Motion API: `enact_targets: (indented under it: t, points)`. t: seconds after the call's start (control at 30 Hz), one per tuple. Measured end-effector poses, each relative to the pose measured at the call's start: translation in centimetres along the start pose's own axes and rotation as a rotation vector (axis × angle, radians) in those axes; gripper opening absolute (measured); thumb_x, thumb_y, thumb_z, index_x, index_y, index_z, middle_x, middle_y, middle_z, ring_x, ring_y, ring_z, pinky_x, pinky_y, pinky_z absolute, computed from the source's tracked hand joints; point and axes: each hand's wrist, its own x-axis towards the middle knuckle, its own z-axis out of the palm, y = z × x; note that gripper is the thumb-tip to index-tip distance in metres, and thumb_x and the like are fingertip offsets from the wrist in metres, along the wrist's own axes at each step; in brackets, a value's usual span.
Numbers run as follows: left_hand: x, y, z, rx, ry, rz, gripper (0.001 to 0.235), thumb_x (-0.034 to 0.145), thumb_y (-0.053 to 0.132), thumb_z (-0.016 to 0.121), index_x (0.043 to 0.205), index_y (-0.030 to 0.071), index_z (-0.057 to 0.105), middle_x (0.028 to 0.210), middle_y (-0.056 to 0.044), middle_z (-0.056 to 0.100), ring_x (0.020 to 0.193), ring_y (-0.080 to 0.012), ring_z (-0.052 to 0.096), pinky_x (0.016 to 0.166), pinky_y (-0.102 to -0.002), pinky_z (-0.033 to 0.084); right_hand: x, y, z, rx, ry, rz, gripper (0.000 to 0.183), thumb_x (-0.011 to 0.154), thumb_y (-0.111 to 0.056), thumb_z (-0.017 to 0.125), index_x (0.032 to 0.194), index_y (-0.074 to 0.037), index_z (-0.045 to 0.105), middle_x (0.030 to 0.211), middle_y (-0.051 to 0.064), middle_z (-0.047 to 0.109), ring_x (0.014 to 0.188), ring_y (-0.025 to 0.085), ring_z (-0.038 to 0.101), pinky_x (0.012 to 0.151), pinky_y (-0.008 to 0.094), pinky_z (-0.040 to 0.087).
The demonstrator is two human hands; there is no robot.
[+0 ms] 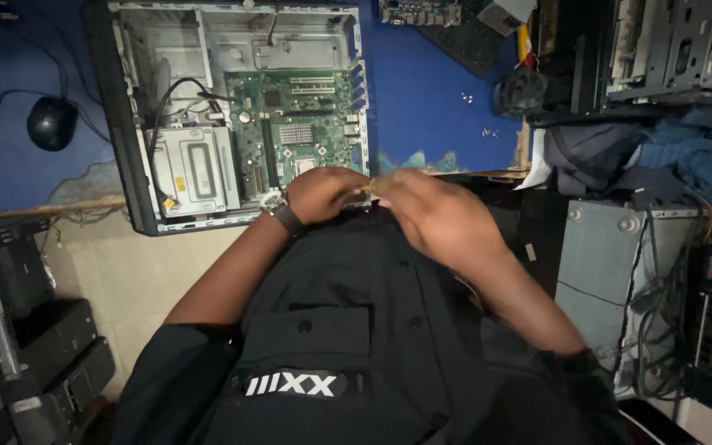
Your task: The person uses a yellow screwdriver to fasten screws into a power supply unit on a blue workbench, then places a motherboard into an open computer case and secures it with screws. The person handles the power supply, motherboard, and case while working in a cluttered repair workspace.
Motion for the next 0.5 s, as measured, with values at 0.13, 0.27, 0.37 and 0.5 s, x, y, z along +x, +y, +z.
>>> enact_targets:
  t: [0.13, 0.27, 0.37, 0.5]
  points:
    - [0.7, 1.3, -0.4, -0.004, -0.028, 0.045, 0.028, 0.085, 0.020, 0.077, 0.110, 0.008, 0.075, 0.105, -0.013, 0.075, 0.093, -0.0328, 0.072, 0.080, -0.042, 0.057, 0.1, 0.3, 1.2, -0.298, -0.335, 0.337, 0.042, 0.098, -0.055, 0.068, 0.097, -0.013, 0.072, 0.090, 0.005, 0.073, 0.083, 0.026, 0.072, 0.073, 0.039, 0.056]
    - [1.5, 1.7, -0.7, 0.012, -0.008, 0.047, 0.022, 0.092, 0.018, 0.072, 0.112, 0.011, 0.074, 0.107, -0.010, 0.075, 0.094, -0.0312, 0.073, 0.083, -0.040, 0.058, 0.0, -0.3, 0.0, -0.193, -0.001, 0.167, 0.036, 0.088, -0.043, 0.075, 0.095, -0.008, 0.071, 0.086, 0.010, 0.071, 0.073, 0.031, 0.070, 0.064, 0.042, 0.056]
    - [1.8, 1.8, -0.9, -0.079, -0.034, -0.018, 0.028, 0.094, 0.017, 0.069, 0.121, 0.009, 0.071, 0.106, -0.010, 0.074, 0.093, -0.0311, 0.073, 0.082, -0.040, 0.057, -0.5, -0.9, -1.3, -0.065, 0.094, -0.041, 0.017, 0.099, -0.019, 0.064, 0.105, -0.003, 0.068, 0.104, 0.016, 0.070, 0.086, 0.033, 0.071, 0.072, 0.039, 0.056]
    - [1.7, 2.2, -1.0, -0.056, -0.095, 0.068, 0.025, 0.083, 0.019, 0.078, 0.103, 0.005, 0.072, 0.093, -0.016, 0.071, 0.085, -0.0367, 0.069, 0.074, -0.045, 0.055, 0.5, -0.9, -0.1, -0.375, -0.411, 0.505, 0.043, 0.100, -0.054, 0.064, 0.097, -0.012, 0.073, 0.086, 0.008, 0.072, 0.078, 0.029, 0.071, 0.068, 0.041, 0.056]
